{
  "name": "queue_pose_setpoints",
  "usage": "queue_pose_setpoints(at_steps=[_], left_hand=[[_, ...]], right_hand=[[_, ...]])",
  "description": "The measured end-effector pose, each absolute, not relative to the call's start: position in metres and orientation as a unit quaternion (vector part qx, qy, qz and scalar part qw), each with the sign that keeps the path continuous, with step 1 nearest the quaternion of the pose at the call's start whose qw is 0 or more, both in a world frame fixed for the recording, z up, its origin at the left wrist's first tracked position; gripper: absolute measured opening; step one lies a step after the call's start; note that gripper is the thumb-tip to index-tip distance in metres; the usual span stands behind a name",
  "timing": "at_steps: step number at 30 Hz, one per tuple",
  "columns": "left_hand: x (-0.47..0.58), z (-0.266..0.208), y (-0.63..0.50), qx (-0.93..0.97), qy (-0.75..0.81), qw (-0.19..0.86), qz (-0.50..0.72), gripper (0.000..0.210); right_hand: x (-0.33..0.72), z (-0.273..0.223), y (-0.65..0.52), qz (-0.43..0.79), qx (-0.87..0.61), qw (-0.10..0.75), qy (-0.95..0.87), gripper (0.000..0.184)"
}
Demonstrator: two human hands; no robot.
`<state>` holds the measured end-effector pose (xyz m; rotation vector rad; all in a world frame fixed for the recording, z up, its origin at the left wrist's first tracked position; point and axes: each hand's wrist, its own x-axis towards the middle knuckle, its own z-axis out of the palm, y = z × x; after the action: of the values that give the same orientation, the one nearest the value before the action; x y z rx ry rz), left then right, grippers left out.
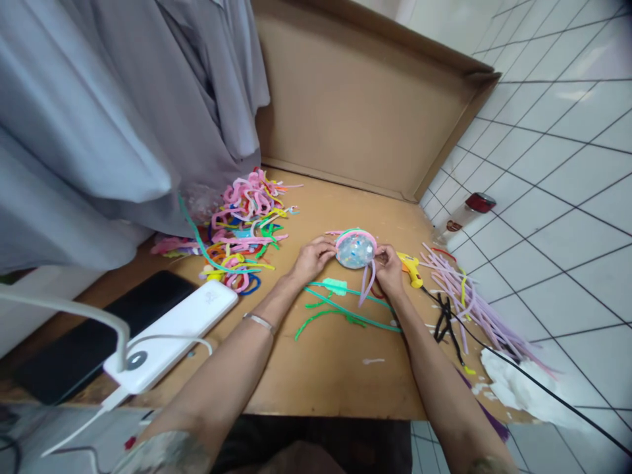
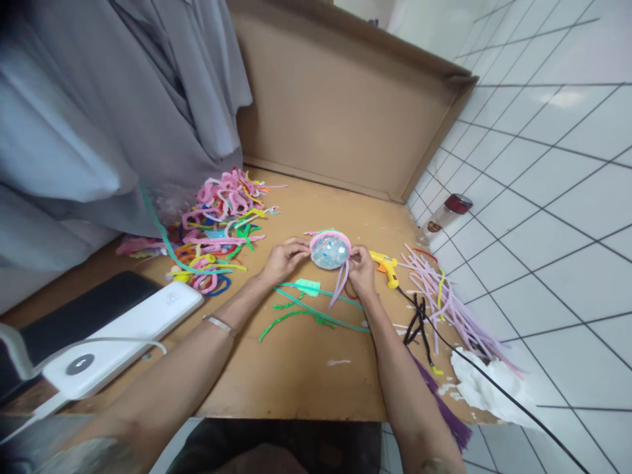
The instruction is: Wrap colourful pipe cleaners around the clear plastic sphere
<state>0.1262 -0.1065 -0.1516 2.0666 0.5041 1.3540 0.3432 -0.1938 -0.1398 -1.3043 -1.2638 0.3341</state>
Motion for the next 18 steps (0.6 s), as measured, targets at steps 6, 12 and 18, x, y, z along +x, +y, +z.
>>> queue_pose_setpoints(at_steps=[6,12,18], left_hand=[[0.129,-0.147,-0.118,0.775,0.236,0.328,0.485,0.017],[0.132,-0.137,-0.131,0.795,0.242,0.343,0.438,0.044],[0.133,-0.136,-0.134,0.835,0.214,0.349,0.367,0.068]], right_hand=[[0.338,-0.135,-0.196,0.122,-0.581,0.589,-0.548,0.022],[0.331,-0.142,-0.192,0.148,-0.587,0.62,-0.499,0.031],[0.328,-0.145,-0.188,0.117,-0.628,0.611,-0.467,0.028]])
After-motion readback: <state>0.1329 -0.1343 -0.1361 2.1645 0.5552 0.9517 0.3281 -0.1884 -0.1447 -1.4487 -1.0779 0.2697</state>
